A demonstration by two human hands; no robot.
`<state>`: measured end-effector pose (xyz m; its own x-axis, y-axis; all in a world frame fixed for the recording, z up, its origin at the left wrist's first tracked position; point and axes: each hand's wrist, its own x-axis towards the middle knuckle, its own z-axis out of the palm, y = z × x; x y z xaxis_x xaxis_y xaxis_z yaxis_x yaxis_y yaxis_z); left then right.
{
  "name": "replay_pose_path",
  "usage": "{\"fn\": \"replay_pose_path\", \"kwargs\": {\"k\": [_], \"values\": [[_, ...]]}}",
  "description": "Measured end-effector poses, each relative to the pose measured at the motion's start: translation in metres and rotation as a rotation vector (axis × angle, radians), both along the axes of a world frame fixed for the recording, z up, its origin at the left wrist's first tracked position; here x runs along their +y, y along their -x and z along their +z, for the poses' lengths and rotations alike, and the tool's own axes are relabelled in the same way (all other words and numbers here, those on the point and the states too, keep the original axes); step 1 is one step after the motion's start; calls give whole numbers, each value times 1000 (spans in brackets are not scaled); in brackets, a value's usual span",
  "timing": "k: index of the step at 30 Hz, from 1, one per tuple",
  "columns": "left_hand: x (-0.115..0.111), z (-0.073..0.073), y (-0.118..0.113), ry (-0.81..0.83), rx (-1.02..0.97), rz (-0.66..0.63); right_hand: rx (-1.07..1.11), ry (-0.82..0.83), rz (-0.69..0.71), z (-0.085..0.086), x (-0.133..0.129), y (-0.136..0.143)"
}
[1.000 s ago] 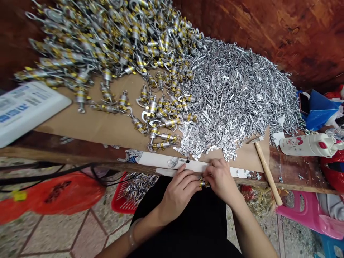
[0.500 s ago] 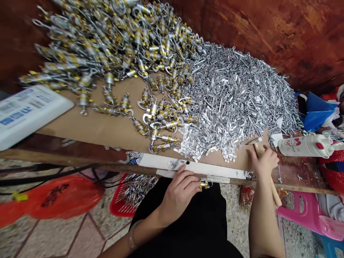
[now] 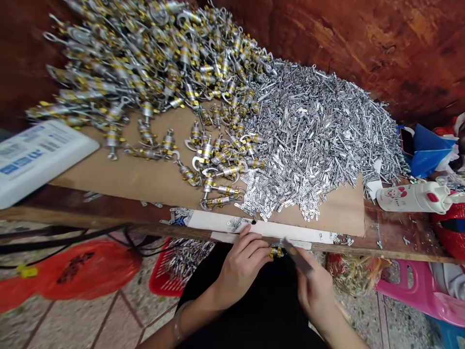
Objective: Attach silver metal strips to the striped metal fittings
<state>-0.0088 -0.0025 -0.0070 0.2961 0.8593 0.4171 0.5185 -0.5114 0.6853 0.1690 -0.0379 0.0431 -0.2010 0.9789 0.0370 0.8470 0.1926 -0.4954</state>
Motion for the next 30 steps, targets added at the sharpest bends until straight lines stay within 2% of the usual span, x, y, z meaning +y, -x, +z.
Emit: {"fn": "replay_pose_path", "kwargs": {"k": [3, 6, 8, 11, 12, 14, 15, 16, 19, 22, 24, 25, 28, 29, 30], "values": [[0, -1, -1, -1, -7, 5, -88, 109, -16, -3, 0, 4], [0, -1, -1, -11, -8, 13, -37, 80, 8, -3, 2, 8], [0, -1, -1, -14, -11, 15, -49, 135, -3, -4, 4, 9], [0, -1, -2, -15, -32, 17, -110, 201, -176, -12, 15, -8], [1, -2, -2, -15, -34, 14, -145, 155, -283, -16, 22, -20], [2, -2, -1, -32, -28, 9, -266, -38, -527, -25, 41, -51], [2, -2, -1, -47, -20, 6, -344, -137, -598, -29, 52, -68], [3, -2, 0, -64, -12, 2, -398, -229, -622, -33, 62, -85], [6, 0, 4, -101, -5, -22, -432, -326, -622, -39, 89, -117], [8, 5, 10, -92, -15, -42, -410, -383, -598, -38, 102, -107], [7, 8, 13, -81, -18, -46, -358, -400, -476, -35, 106, -81], [6, 10, 14, -79, -15, -48, -314, -378, -331, -32, 108, -65], [5, 13, 15, -92, 4, -63, -211, -229, 239, -25, 121, -22], [5, 13, 16, -98, 10, -66, -212, -182, 372, -23, 127, -12], [6, 14, 16, -103, 14, -68, -236, -146, 446, -20, 133, -5]]}}
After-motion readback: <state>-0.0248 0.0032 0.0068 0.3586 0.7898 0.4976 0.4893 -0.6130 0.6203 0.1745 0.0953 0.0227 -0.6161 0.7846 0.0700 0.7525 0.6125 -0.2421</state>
